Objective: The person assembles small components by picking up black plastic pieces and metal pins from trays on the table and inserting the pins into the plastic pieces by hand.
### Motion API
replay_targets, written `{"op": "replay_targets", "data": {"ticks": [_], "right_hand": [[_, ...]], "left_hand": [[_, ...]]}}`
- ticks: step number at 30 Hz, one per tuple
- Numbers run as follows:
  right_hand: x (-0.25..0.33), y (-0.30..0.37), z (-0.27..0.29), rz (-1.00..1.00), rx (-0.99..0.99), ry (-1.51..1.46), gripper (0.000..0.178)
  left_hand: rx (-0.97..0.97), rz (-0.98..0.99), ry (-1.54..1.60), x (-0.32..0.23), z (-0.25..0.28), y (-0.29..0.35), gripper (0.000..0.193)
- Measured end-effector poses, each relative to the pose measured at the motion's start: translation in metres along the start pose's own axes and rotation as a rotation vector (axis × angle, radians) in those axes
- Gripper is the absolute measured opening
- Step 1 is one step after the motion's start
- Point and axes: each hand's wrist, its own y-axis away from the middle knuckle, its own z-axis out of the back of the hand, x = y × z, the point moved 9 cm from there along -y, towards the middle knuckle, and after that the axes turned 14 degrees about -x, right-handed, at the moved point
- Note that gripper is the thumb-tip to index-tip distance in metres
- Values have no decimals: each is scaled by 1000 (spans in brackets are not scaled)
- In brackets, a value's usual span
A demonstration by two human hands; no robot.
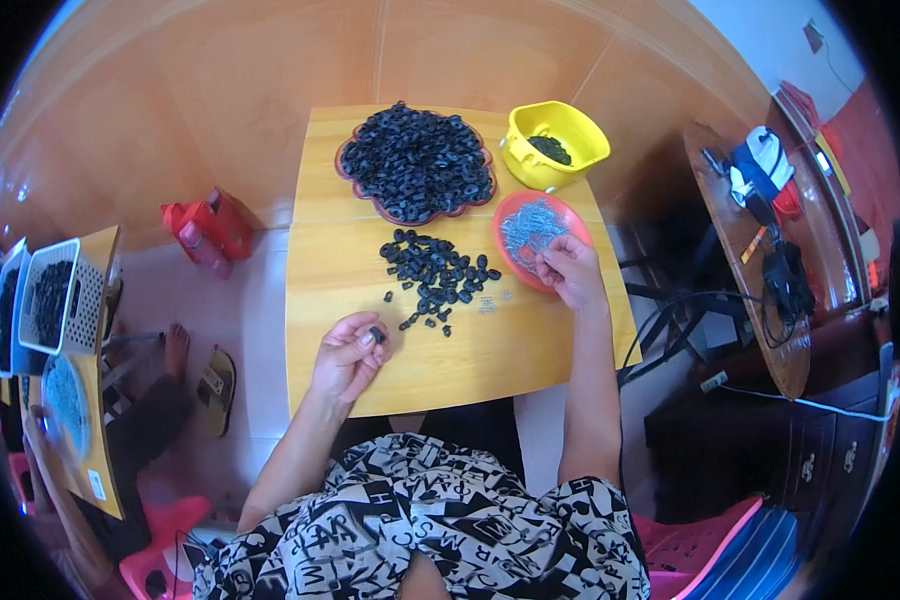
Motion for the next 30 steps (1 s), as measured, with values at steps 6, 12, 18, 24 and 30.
{"op": "replay_targets", "data": {"ticks": [6, 12, 18, 24, 30], "right_hand": [[-6, 90, -89, 86, 163, 180, 13], [-14, 146, -154, 353, 281, 365, 17], [-17, 146, -165, 351, 271, 425, 15], [-11, 149, -170, 412, 186, 540, 7], [8, 159, -175, 648, 196, 671, 8]], "left_hand": [[2, 116, -23, 28, 1, 9, 17], [-1, 110, -37, 27, 1, 12, 16], [8, 67, -100, 23, -1, 14, 14], [-15, 29, -172, 24, 3, 13, 14], [-36, -116, -315, 25, 3, 14, 13]]}}
